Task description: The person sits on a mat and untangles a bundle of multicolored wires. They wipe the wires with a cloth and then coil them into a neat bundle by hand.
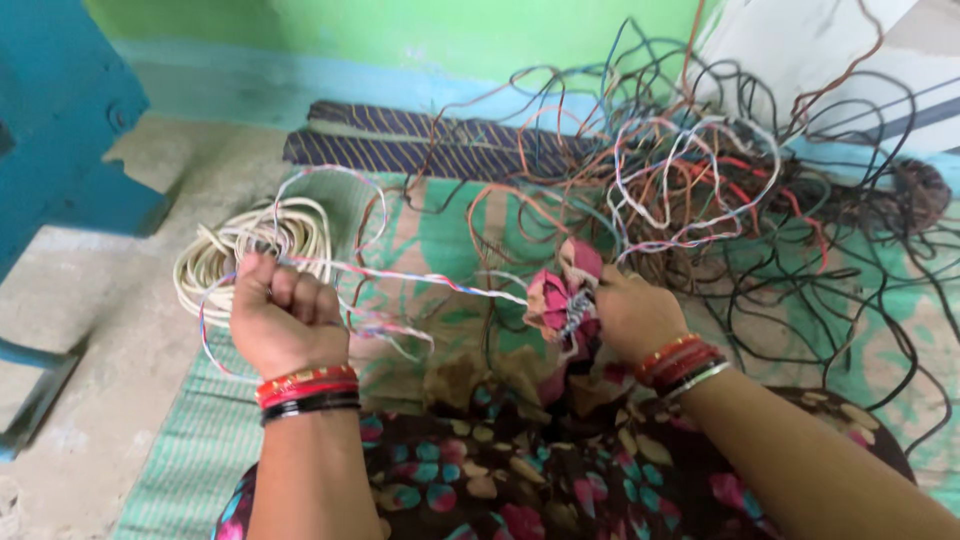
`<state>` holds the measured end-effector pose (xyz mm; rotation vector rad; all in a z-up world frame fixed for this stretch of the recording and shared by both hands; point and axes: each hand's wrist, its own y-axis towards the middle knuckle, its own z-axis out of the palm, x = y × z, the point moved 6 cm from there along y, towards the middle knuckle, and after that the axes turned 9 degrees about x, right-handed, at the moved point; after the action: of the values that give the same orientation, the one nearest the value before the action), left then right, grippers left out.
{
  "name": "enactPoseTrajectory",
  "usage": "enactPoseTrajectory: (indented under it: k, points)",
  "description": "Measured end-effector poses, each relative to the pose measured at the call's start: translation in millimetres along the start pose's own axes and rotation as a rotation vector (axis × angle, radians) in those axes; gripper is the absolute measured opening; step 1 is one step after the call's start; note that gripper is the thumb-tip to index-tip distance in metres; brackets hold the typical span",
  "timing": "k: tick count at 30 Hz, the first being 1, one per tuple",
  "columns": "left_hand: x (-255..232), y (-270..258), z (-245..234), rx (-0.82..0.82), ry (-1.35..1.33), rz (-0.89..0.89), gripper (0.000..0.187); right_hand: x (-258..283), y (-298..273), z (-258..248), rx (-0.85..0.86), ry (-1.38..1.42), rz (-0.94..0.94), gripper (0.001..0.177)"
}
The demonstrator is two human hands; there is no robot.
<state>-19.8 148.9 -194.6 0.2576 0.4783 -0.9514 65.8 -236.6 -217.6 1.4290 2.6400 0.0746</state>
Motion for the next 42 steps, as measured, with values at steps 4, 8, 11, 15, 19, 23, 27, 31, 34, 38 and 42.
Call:
enactPoseTrajectory:
  k: [4,8,11,15,19,23,27,31,34,38,42]
  points:
    - [-14.9,-18.4,34.1,0.019,1.256,0.498,0.026,-18.7,-10.7,-6.6,0.139,-0.006,0.147,0.011]
    - [26.5,-60.3,92.9,0.227,2.072,0.861,0.071,-5.4,-15.2,-37.2,0.209,0.012,0.234,0.011]
    - [88.7,-85.5,118.2,0.738,2.277,0.792,0.072,35.8,-11.8,-72.4,0.066,0.16,0.102,0.013]
    - [111.0,-90.1,100.7,0.926,2.158,0.293,0.055,77.3,-13.6,-107.9,0.07,0.242,0.008,0.018]
    - [85.3,-87.5,94.6,0.781,2.103,0.433,0.028,76.5,-18.6,-139.8,-0.037,0.226,-0.04,0.017]
    - [55.6,-83.2,98.0,0.564,2.026,0.508,0.017,37.3,-13.7,-151.0,-0.121,0.112,0.023,0.016]
    - [19.6,-68.9,101.7,0.379,2.004,0.622,0.031,-29.1,-7.7,-168.3,-0.184,0.022,0.198,0.025]
    - [-31.8,-34.1,63.2,0.071,1.959,0.364,0.036,-106.8,-31.3,-196.3,-0.141,-0.061,0.434,0.037]
    - [-30.2,-8.7,48.4,0.071,1.944,0.141,0.036,-126.2,-45.2,-204.4,-0.116,-0.013,0.515,0.049]
    - [22.7,-20.7,79.6,0.176,2.311,0.007,0.084,-92.2,-48.5,-200.2,-0.215,0.071,0.412,0.039]
    - [79.3,-110.0,165.5,0.405,2.238,0.887,0.088,-26.3,-41.2,-193.2,-0.214,0.139,0.232,0.036]
